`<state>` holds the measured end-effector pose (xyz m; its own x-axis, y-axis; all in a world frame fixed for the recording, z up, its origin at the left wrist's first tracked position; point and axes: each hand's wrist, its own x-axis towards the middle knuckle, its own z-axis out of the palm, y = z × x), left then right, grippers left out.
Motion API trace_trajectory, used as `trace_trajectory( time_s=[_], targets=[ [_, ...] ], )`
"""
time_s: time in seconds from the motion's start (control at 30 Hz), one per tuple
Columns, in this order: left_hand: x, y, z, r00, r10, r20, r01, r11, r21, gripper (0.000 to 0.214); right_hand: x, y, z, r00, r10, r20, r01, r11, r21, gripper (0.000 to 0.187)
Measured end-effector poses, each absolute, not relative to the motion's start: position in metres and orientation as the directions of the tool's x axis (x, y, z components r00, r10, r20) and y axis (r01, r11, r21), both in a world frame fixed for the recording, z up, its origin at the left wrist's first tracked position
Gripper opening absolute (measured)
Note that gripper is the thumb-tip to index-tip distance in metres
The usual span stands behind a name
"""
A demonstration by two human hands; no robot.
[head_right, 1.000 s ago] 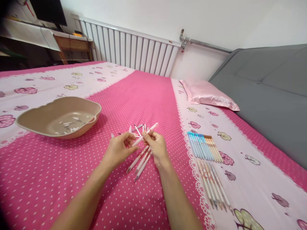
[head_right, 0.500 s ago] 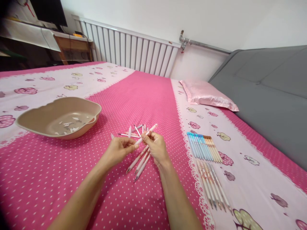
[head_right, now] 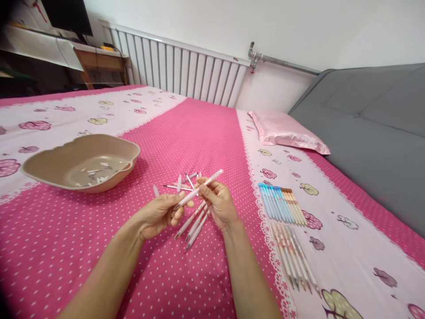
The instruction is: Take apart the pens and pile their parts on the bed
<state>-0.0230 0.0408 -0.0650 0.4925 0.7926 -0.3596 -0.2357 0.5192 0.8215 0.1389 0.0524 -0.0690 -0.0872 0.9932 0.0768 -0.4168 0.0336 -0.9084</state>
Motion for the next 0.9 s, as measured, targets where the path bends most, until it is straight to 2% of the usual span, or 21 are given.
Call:
trace_trajectory(
  time_s=[0.1, 0.2, 0.3, 0.37, 0.47, 0.63, 0.7, 0.77, 0.83, 0.9],
  targets=[
    [-0.021, 0.043, -0.065, 0.327, 0.908, -0.261, -0.181, 0.331, 0.926, 0.042, 0.139, 0.053, -0.069, -0.072, 0.995, 0.068, -0.435, 0.031, -0.9, 0.027],
    [-0.017, 0.045, -0.067, 0.115, 0.993, 0.011, -0.003, -0.011, 1.0, 0.043, 0.138, 0.055, -0.072, 0.005, 0.999, 0.049, -0.445, 0.046, -0.895, 0.029],
    [-0.014, 0.045, -0.071, 0.074, 0.963, 0.26, 0.303, -0.27, 0.914, 0.036, 0.137, 0.057, -0.075, 0.078, 0.996, 0.034, -0.425, 0.064, -0.903, 0.028],
    [-0.012, 0.044, -0.073, 0.057, 0.93, 0.363, 0.438, -0.35, 0.828, 0.021, 0.137, 0.058, -0.076, 0.094, 0.995, 0.025, -0.423, 0.062, -0.904, 0.027],
    [-0.012, 0.044, -0.074, 0.055, 0.926, 0.374, 0.503, -0.349, 0.791, 0.02, 0.137, 0.058, -0.076, 0.091, 0.996, 0.018, -0.444, 0.057, -0.894, 0.027],
    [-0.016, 0.048, -0.076, 0.12, 0.99, 0.073, 0.312, -0.107, 0.944, 0.053, 0.137, 0.058, -0.074, 0.04, 0.999, 0.009, -0.498, 0.028, -0.867, 0.027],
    [-0.017, 0.048, -0.076, 0.103, 0.995, 0.012, 0.279, -0.04, 0.959, 0.06, 0.137, 0.058, -0.074, 0.039, 0.999, -0.002, -0.496, 0.018, -0.868, 0.028],
    [-0.017, 0.047, -0.075, 0.052, 0.997, 0.059, 0.315, -0.072, 0.946, 0.055, 0.138, 0.058, -0.075, 0.053, 0.999, -0.003, -0.493, 0.023, -0.87, 0.028],
    [-0.016, 0.045, -0.074, 0.031, 0.984, 0.176, 0.329, -0.176, 0.928, 0.043, 0.138, 0.059, -0.077, 0.069, 0.998, -0.001, -0.491, 0.033, -0.871, 0.028],
    [-0.013, 0.044, -0.073, 0.054, 0.956, 0.29, 0.331, -0.291, 0.898, 0.04, 0.138, 0.06, -0.077, 0.075, 0.997, -0.002, -0.49, 0.035, -0.871, 0.028]
  ],
)
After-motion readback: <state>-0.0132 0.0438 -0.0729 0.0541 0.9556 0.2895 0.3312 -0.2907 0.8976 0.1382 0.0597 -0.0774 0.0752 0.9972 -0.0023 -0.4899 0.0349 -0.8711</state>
